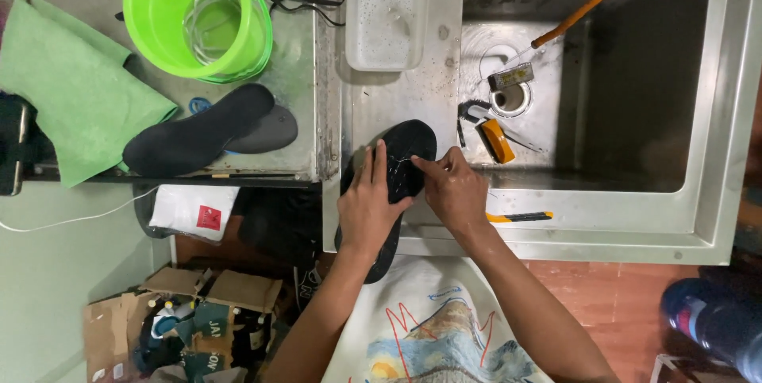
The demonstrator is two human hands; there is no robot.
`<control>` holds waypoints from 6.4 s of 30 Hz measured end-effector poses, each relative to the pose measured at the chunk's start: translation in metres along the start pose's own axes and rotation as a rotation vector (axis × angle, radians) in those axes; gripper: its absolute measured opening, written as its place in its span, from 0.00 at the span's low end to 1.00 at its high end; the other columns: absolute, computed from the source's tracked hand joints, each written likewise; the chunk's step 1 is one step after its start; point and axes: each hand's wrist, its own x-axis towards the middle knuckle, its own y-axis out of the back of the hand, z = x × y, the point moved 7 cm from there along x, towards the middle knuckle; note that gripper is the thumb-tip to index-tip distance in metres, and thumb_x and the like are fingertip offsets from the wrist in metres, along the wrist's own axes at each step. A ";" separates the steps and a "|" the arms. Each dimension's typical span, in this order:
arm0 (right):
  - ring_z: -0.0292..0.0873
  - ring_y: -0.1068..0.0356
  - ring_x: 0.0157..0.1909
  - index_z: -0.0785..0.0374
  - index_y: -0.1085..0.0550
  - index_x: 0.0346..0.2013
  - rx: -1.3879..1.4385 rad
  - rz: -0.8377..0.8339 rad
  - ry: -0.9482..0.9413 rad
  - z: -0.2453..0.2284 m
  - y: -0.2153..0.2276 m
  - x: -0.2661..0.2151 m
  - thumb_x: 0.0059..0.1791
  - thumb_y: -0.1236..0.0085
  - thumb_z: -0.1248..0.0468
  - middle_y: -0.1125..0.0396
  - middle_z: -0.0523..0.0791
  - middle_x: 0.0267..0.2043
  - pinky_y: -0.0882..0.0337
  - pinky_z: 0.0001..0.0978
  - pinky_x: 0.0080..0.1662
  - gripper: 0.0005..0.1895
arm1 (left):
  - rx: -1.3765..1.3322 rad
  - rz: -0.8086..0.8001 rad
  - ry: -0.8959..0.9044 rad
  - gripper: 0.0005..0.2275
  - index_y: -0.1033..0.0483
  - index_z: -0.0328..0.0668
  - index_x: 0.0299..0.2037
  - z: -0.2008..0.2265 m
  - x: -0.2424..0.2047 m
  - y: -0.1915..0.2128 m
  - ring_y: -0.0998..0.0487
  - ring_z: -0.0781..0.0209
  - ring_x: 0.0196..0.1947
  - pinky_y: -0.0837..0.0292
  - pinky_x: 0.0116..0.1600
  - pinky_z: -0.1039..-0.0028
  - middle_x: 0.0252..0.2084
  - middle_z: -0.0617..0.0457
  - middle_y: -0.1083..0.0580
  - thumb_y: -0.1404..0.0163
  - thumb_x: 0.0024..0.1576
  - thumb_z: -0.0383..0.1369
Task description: The person scrubs a black shoe with a yellow brush, rinses it under running water, and then uses a small tool to clean the sole. The shoe is handled over a stainless steel sink.
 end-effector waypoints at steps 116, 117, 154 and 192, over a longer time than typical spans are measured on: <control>0.57 0.23 0.34 0.51 0.19 0.38 0.500 -0.170 0.002 0.003 -0.034 0.009 0.48 0.37 0.72 0.34 0.46 0.29 0.23 0.42 0.36 0.10 | -0.029 -0.054 0.026 0.49 0.49 0.52 0.82 -0.011 0.003 -0.024 0.19 0.39 0.58 0.15 0.46 0.45 0.75 0.45 0.33 0.32 0.51 0.46; 0.57 0.23 0.34 0.51 0.19 0.38 0.495 -0.164 0.005 0.003 -0.032 0.014 0.48 0.37 0.72 0.34 0.46 0.29 0.23 0.42 0.36 0.10 | -0.031 -0.048 0.020 0.49 0.49 0.52 0.82 -0.009 0.005 -0.026 0.19 0.39 0.58 0.15 0.46 0.45 0.75 0.45 0.33 0.32 0.51 0.46; 0.54 0.21 0.32 0.53 0.18 0.53 0.752 -0.121 -0.215 -0.001 -0.022 -0.002 0.54 0.37 0.66 0.24 0.50 0.30 0.21 0.42 0.36 0.13 | 0.078 0.089 -0.027 0.53 0.45 0.56 0.81 -0.026 -0.004 -0.045 0.16 0.49 0.54 0.14 0.44 0.52 0.75 0.58 0.31 0.30 0.43 0.50; 0.55 0.19 0.44 0.50 0.21 0.52 0.491 -0.358 -0.392 -0.012 -0.019 -0.005 0.54 0.39 0.61 0.23 0.43 0.37 0.20 0.57 0.45 0.11 | 0.093 0.176 -0.091 0.50 0.41 0.50 0.79 -0.012 -0.010 -0.038 0.16 0.53 0.54 0.13 0.44 0.59 0.72 0.52 0.29 0.28 0.43 0.42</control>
